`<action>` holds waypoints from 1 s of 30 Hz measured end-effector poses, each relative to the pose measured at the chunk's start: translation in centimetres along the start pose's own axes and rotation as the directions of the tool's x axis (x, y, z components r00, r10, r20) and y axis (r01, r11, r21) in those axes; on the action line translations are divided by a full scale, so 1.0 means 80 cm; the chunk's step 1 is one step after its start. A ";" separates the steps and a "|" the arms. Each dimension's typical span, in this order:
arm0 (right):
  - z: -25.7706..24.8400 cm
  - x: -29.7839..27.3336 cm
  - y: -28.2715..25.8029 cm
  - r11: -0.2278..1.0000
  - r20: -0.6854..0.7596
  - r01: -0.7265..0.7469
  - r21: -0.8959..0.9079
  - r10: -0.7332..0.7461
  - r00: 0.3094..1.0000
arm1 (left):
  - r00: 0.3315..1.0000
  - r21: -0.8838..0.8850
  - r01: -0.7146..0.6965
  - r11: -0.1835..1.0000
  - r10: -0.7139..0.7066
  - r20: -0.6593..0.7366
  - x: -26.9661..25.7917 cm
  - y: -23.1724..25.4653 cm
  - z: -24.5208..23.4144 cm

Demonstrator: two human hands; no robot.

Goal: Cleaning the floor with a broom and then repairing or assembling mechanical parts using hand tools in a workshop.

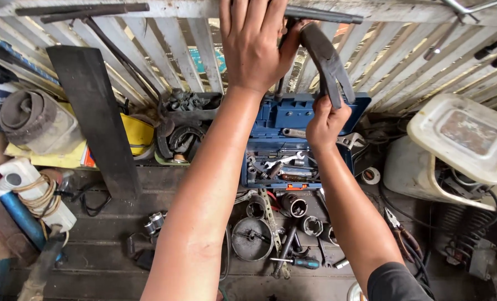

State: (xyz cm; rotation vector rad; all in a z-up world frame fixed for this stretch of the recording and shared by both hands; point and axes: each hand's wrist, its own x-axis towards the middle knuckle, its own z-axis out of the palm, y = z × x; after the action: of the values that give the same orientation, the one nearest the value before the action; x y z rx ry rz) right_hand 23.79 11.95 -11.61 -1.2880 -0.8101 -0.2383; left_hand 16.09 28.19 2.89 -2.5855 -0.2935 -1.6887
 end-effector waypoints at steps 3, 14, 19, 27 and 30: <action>0.007 0.011 -0.021 0.996 -0.024 0.083 -0.015 -0.084 0.996 | 0.998 -0.010 -0.026 1.000 0.026 -0.061 0.001 -0.006 0.007; 0.012 0.020 -0.025 0.979 -0.040 0.111 -0.173 -0.120 0.992 | 0.992 0.022 -0.040 0.999 0.042 -0.118 -0.008 -0.009 0.021; 0.006 0.010 -0.016 0.973 -0.014 0.146 -0.177 -0.151 0.988 | 0.998 0.007 0.003 1.000 -0.003 -0.067 -0.011 -0.010 0.023; 0.007 0.009 -0.001 0.960 -0.023 0.144 -0.242 -0.154 0.988 | 0.996 -0.027 -0.016 1.000 0.013 -0.084 -0.011 -0.012 0.022; 0.002 -0.003 0.028 0.981 -0.088 0.141 -0.132 -0.153 0.984 | 0.999 -0.007 0.010 1.000 -0.011 -0.039 -0.011 -0.012 0.019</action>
State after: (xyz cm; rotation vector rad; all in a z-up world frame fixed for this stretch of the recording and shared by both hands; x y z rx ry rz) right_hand 24.85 12.70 -13.44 -1.3240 -0.8180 -0.4734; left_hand 16.96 29.27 1.40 -2.5565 -0.3004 -1.7450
